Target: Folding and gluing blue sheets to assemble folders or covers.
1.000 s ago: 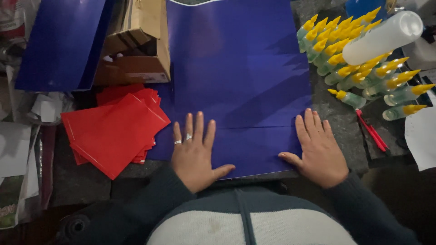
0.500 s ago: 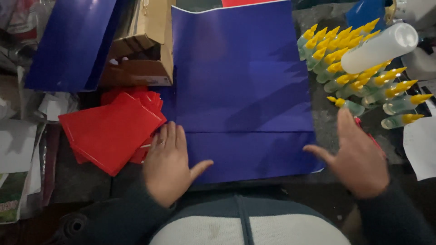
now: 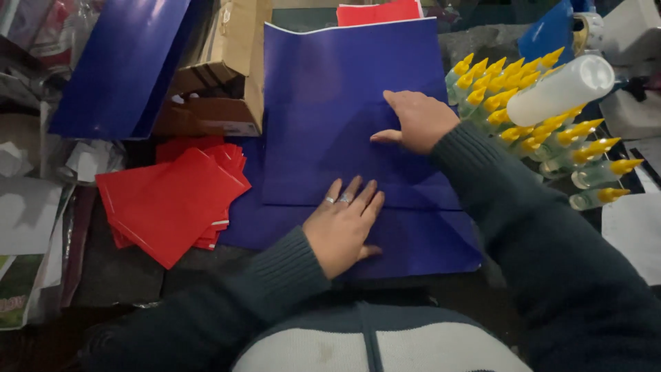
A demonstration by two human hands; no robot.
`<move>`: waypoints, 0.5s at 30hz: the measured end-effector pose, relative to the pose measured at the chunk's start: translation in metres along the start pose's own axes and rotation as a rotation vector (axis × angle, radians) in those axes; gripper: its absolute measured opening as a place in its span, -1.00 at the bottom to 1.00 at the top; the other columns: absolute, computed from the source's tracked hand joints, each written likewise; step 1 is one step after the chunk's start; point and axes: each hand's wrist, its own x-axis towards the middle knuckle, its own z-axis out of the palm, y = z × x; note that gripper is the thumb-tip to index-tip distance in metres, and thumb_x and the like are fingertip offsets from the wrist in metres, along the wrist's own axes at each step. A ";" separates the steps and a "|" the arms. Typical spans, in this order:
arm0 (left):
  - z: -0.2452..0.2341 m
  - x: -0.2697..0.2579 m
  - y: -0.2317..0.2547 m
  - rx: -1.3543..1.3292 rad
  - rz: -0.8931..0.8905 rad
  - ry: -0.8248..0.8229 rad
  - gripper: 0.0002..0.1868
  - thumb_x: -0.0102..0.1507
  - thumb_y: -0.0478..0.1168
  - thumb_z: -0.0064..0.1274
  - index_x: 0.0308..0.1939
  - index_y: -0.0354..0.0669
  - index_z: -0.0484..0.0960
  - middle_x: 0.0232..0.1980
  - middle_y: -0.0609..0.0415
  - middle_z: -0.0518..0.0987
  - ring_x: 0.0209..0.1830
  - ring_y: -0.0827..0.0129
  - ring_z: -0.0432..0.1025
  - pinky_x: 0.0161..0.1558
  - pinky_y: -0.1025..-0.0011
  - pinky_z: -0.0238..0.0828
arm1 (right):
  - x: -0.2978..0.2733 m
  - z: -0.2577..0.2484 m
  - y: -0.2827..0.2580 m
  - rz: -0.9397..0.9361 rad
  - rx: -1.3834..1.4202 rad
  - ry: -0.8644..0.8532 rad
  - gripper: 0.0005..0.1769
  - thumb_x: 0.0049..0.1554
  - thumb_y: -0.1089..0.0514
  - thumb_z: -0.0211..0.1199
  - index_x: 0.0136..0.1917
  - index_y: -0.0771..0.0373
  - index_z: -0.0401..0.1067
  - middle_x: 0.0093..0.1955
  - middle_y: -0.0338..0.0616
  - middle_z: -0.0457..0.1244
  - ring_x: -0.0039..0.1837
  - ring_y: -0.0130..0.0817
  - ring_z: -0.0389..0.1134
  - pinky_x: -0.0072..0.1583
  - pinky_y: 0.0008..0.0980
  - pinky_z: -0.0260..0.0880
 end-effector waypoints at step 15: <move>0.017 -0.027 0.005 -0.145 -0.013 0.141 -0.50 0.21 -0.09 0.18 0.14 -0.33 0.57 0.31 -0.15 0.50 0.36 0.04 0.38 0.37 0.07 0.24 | -0.016 -0.045 0.014 0.030 0.114 -0.037 -0.66 0.12 -0.02 0.35 0.02 0.27 0.56 -0.07 0.13 0.40 0.02 0.16 0.40 0.03 0.02 0.38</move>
